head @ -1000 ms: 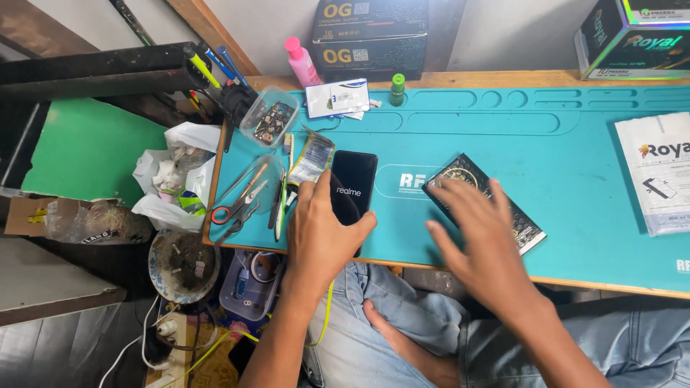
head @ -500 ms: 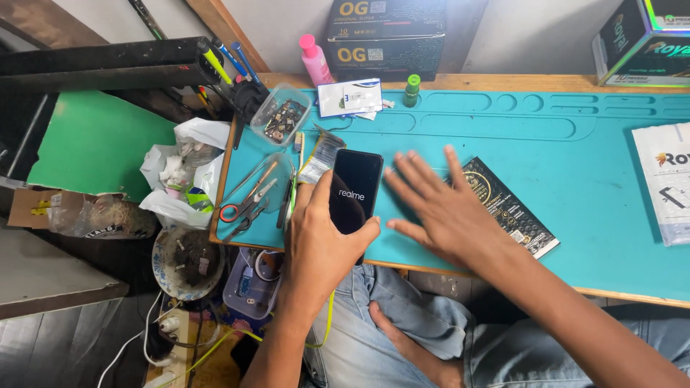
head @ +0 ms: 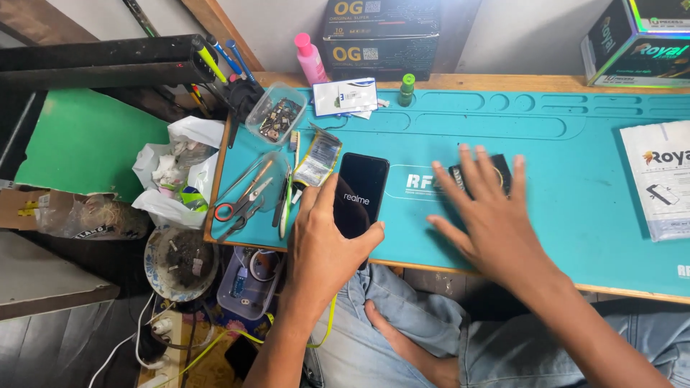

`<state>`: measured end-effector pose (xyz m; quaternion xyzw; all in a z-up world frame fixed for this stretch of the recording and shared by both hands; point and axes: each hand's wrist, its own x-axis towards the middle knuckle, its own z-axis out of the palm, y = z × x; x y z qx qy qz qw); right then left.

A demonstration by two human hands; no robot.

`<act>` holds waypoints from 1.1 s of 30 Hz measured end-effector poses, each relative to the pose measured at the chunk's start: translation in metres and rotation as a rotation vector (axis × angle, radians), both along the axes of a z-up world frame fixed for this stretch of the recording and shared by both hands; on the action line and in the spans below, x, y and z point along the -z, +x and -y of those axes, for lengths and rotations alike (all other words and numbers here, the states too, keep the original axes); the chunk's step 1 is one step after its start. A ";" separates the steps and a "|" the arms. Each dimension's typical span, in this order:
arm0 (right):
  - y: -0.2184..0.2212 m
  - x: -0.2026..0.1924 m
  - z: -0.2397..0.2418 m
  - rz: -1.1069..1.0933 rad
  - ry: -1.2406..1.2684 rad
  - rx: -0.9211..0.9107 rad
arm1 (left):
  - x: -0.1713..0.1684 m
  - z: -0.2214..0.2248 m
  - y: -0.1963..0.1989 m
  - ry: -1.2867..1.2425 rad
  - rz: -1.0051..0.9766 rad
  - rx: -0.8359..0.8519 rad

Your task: Testing, inspecting, and cleaning multiple mobile phones at a repair station.

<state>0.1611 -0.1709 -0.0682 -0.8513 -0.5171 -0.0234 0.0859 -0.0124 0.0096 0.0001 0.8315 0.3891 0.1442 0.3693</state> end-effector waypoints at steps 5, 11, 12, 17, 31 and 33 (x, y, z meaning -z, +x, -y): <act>-0.001 -0.006 0.049 -0.136 0.034 0.342 | 0.009 -0.001 0.001 0.009 -0.044 0.014; -0.026 0.012 0.024 -0.310 0.214 0.382 | 0.000 0.006 0.002 -0.003 -0.087 0.034; -0.033 0.012 0.013 -0.385 0.208 0.400 | -0.007 0.007 0.002 -0.029 -0.073 0.031; -0.056 0.001 -0.041 -0.473 0.246 0.327 | -0.011 0.005 -0.002 0.012 -0.093 0.010; -0.069 0.006 -0.004 -0.436 0.270 -0.076 | 0.009 0.017 0.017 0.039 -0.151 0.111; -0.075 0.011 -0.012 -0.417 0.336 -0.003 | 0.013 0.016 0.020 0.027 -0.174 0.120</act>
